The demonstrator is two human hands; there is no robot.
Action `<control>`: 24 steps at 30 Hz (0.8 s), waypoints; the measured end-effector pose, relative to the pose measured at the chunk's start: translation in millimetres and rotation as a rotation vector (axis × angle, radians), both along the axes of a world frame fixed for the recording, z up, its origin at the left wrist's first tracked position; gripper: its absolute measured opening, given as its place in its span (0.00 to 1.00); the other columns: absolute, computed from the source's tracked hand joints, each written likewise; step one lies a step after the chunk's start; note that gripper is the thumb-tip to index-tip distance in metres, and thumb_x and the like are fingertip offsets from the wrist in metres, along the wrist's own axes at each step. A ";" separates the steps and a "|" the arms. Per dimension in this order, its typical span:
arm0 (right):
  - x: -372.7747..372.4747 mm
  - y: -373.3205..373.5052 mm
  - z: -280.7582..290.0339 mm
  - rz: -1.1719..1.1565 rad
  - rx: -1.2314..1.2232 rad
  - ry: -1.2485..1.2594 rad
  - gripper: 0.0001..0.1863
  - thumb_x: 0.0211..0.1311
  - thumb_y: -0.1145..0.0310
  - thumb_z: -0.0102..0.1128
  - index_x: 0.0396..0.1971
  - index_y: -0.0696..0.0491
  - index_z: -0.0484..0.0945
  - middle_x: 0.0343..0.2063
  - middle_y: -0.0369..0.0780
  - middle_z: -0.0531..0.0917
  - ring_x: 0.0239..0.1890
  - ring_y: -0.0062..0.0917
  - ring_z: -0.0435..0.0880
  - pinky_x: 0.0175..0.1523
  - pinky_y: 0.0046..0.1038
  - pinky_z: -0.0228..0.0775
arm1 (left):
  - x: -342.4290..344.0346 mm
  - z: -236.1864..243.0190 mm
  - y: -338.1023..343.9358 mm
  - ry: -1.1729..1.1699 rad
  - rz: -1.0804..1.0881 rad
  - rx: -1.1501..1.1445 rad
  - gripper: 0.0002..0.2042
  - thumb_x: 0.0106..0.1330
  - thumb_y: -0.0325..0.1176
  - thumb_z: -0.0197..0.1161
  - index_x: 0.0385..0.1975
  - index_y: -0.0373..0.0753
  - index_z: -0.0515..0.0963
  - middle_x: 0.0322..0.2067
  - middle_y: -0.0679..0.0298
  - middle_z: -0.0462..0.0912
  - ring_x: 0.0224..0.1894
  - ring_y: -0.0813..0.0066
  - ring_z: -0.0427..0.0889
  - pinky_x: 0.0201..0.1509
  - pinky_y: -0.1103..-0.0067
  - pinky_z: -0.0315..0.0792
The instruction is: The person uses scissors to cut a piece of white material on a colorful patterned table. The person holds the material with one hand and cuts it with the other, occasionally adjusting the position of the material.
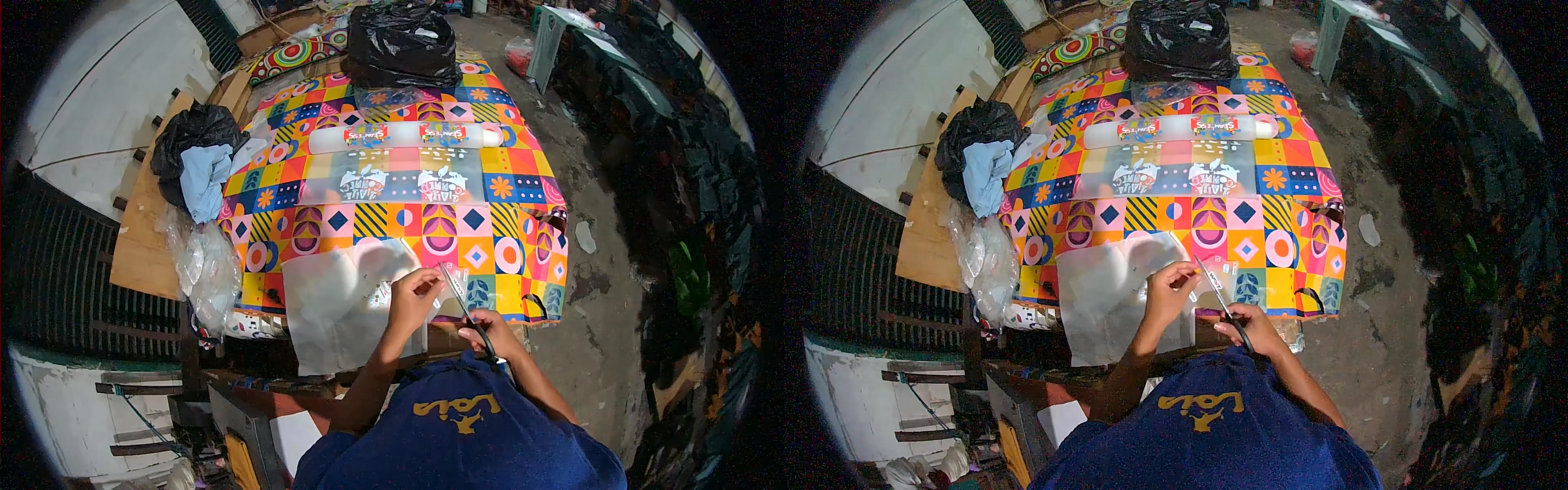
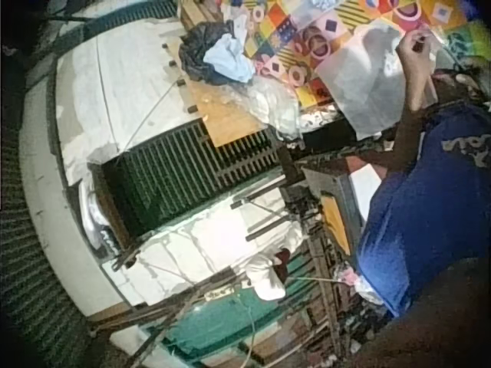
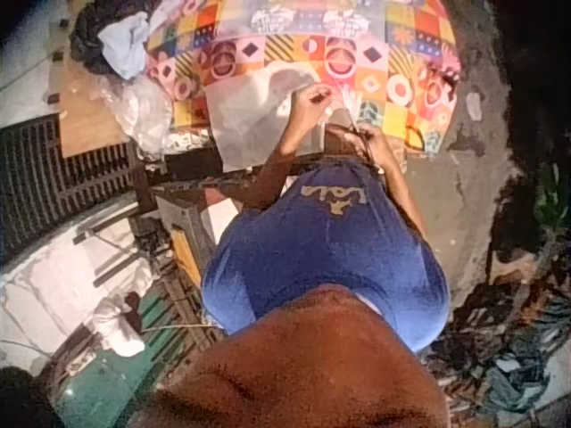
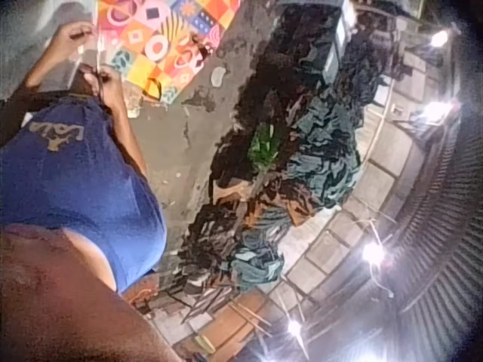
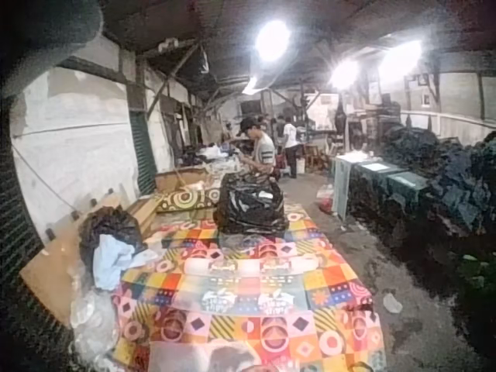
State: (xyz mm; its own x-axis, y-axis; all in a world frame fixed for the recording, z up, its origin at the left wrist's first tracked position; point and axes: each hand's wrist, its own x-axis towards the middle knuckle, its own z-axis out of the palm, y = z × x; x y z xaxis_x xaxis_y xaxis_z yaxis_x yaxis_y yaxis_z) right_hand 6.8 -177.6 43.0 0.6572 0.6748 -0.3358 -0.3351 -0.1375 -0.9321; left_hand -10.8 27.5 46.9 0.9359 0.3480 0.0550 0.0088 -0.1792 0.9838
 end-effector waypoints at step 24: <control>-11.4 -44.1 -115.6 0.043 -0.110 -0.248 0.10 0.52 0.70 0.68 0.31 0.59 0.79 0.24 0.34 0.79 0.26 0.13 0.75 0.31 0.19 0.68 | 27.1 -136.8 -29.0 0.116 -0.454 0.761 0.06 0.52 0.36 0.63 0.24 0.40 0.80 0.55 0.50 0.67 0.61 0.49 0.57 0.63 0.58 0.49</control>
